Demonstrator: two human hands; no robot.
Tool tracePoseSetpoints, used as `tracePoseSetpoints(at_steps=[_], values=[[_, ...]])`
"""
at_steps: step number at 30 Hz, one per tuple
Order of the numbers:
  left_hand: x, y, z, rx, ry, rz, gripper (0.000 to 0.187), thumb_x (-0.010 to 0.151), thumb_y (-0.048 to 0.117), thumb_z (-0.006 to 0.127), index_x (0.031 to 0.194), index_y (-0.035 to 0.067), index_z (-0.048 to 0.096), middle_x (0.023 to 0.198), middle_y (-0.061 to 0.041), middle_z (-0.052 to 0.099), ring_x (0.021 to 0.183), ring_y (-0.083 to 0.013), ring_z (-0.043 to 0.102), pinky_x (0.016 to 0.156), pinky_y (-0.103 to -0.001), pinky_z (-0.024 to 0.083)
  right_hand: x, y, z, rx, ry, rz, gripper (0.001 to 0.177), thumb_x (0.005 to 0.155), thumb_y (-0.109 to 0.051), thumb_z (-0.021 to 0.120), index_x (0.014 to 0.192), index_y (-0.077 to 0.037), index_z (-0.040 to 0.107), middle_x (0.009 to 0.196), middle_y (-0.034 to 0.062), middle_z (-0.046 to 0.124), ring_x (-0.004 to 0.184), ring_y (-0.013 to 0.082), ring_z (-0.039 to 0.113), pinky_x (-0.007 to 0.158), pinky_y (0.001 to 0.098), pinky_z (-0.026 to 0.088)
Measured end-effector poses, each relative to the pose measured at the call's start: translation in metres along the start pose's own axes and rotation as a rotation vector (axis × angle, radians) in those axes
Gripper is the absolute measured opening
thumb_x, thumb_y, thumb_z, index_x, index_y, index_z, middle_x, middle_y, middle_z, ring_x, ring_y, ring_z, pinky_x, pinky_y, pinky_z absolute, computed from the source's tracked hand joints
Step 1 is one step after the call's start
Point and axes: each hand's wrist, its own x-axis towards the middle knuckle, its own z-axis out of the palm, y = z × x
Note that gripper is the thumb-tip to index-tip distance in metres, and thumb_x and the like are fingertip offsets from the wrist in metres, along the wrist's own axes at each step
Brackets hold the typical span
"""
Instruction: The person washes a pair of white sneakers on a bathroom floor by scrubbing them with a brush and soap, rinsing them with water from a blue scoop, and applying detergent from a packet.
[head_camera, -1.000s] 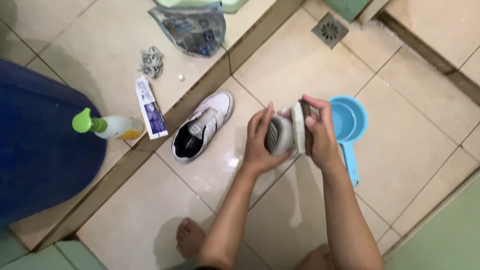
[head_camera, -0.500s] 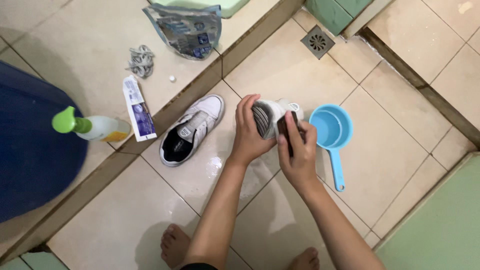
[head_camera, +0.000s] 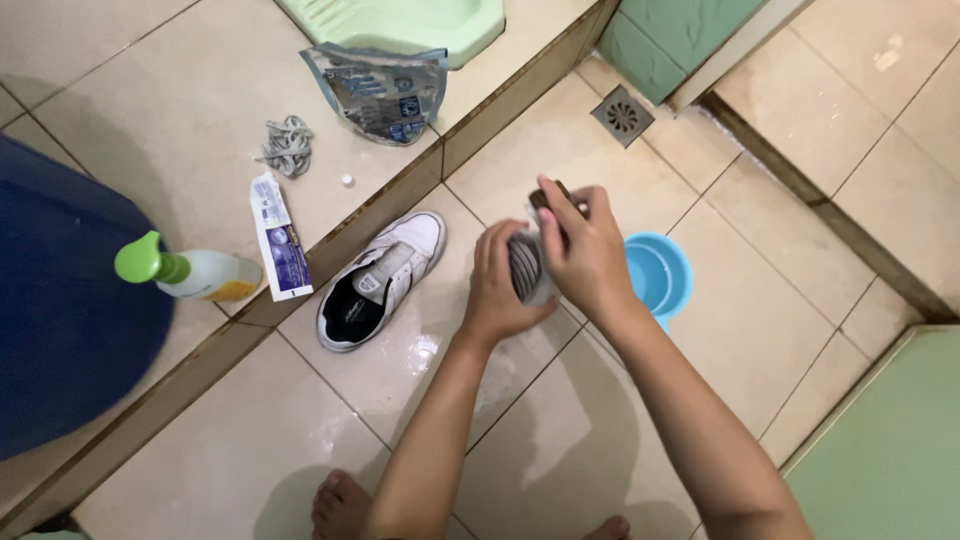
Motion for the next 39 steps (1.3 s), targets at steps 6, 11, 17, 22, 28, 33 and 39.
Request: tracePoseSetpoints(at_steps=[6,11,17,22,28,33,39], values=[[0.005,-0.004,0.004,0.036,0.025,-0.085,0.087,0.073,0.029,0.09,0.143,0.006,0.042,0.142,-0.018,0.05,0.136,-0.0394,0.048,0.114,-0.05,0.043,-0.056,-0.013,-0.011,-0.119,0.052,-0.12,0.044,0.099,-0.013,0.067,0.142,-0.01,0.062,0.109,0.0206,0.052,0.088,0.0346,0.06,0.078,0.0411,0.053],[0.002,0.003,0.012,0.017,-0.031,-0.014,0.093,0.064,0.034,0.089,0.137,0.005,0.04,0.135,-0.018,0.05,0.129,-0.0391,0.05,0.109,-0.049,0.044,-0.003,0.003,0.003,-0.143,0.059,-0.046,0.041,0.1,-0.014,0.068,0.141,-0.012,0.065,0.108,0.0202,0.053,0.088,0.0345,0.06,0.077,0.0419,0.053],[0.02,-0.018,0.002,0.012,0.066,-0.107,0.089,0.069,0.032,0.092,0.14,0.006,0.045,0.138,-0.017,0.053,0.132,-0.0374,0.052,0.113,-0.047,0.044,-0.034,-0.007,-0.003,-0.031,0.05,-0.088,0.041,0.1,-0.012,0.068,0.141,-0.008,0.063,0.107,0.0214,0.05,0.087,0.0355,0.059,0.077,0.0425,0.053],[0.004,-0.006,0.005,-0.011,0.008,0.062,0.1,0.061,0.033,0.092,0.14,0.0,0.039,0.137,-0.023,0.047,0.13,-0.0435,0.046,0.111,-0.05,0.039,-0.008,-0.011,0.007,-0.091,0.094,-0.094,0.04,0.099,-0.012,0.07,0.138,-0.01,0.066,0.105,0.0215,0.051,0.081,0.0367,0.06,0.072,0.0437,0.052],[0.008,-0.019,-0.003,-0.004,0.063,-0.104,0.082,0.072,0.022,0.085,0.142,0.005,0.046,0.14,-0.019,0.054,0.133,-0.0387,0.054,0.116,-0.048,0.046,-0.027,-0.022,-0.001,0.013,0.001,-0.053,0.04,0.101,-0.014,0.069,0.14,-0.01,0.064,0.107,0.0227,0.049,0.082,0.035,0.061,0.073,0.0445,0.054],[-0.002,-0.005,0.003,-0.002,0.043,0.017,0.089,0.07,0.023,0.086,0.144,0.002,0.042,0.141,-0.02,0.051,0.131,-0.0401,0.05,0.116,-0.048,0.044,-0.031,-0.032,0.004,-0.151,0.114,-0.146,0.041,0.096,-0.013,0.069,0.137,-0.009,0.067,0.104,0.0215,0.05,0.082,0.0361,0.058,0.071,0.0441,0.052],[-0.004,0.001,0.008,-0.033,-0.033,-0.016,0.095,0.066,0.031,0.089,0.142,0.0,0.04,0.139,-0.021,0.051,0.131,-0.0413,0.05,0.109,-0.048,0.044,-0.012,-0.025,0.005,-0.189,0.092,-0.039,0.039,0.098,-0.016,0.072,0.136,-0.009,0.068,0.103,0.0211,0.051,0.083,0.0365,0.056,0.069,0.046,0.05]])
